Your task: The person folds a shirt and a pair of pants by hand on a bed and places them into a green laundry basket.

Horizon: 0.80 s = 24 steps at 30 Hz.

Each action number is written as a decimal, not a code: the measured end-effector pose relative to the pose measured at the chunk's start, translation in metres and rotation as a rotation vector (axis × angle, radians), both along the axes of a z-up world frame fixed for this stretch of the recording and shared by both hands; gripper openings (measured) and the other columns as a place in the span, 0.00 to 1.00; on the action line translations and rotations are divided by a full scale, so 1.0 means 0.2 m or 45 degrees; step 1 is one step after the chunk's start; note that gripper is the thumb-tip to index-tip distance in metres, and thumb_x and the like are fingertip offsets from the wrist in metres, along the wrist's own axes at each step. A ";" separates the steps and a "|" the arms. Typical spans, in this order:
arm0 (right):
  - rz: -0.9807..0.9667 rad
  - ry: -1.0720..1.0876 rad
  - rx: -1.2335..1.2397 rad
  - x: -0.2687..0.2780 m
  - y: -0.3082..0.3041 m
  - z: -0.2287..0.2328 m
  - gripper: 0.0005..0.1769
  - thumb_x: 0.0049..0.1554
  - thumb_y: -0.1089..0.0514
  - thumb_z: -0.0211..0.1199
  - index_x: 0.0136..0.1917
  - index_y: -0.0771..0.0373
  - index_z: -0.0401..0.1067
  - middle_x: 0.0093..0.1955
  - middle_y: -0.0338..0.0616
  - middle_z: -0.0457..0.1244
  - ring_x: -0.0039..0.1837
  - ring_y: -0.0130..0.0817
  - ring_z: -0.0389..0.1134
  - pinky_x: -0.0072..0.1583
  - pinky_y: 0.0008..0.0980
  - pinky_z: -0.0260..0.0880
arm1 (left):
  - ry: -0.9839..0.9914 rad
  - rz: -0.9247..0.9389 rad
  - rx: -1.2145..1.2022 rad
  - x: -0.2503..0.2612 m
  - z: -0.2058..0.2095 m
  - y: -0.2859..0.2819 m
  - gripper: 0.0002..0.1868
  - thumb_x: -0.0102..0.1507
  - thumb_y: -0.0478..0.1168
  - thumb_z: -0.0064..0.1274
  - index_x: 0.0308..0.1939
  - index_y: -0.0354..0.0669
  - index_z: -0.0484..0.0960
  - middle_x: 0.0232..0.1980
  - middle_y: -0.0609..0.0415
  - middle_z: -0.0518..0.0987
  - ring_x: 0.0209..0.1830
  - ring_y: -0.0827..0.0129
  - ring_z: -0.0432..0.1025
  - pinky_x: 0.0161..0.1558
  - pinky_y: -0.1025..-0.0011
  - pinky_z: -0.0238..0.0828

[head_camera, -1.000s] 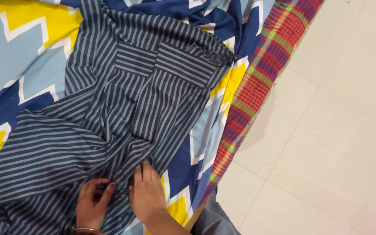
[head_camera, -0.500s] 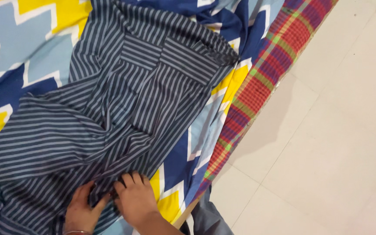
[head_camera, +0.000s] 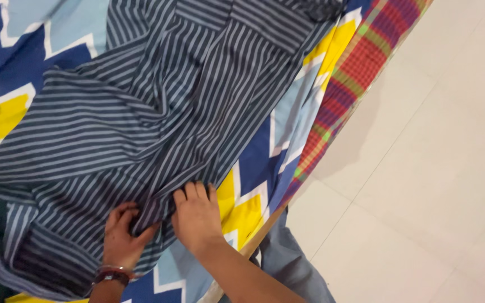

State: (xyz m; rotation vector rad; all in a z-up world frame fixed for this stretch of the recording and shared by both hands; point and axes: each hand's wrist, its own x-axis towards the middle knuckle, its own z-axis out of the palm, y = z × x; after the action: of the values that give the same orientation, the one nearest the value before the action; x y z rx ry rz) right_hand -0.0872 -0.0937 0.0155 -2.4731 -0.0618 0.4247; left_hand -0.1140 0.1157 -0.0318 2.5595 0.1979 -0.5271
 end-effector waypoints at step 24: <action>-0.009 0.140 0.006 -0.29 0.43 -0.20 0.13 0.53 0.61 0.61 0.53 0.58 0.76 0.50 0.46 0.68 0.56 0.47 0.68 0.58 0.43 0.64 | -0.200 0.922 -0.852 -0.07 -0.12 0.35 0.18 0.66 0.46 0.64 0.51 0.37 0.82 0.41 0.62 0.80 0.39 0.82 0.69 0.41 0.81 0.64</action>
State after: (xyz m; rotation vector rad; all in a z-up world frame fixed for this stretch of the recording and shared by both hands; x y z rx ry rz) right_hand -0.1442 -0.0085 -0.0246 -2.4399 -0.0095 0.5559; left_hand -0.1282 0.1862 -0.0549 1.7031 0.7184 -0.0774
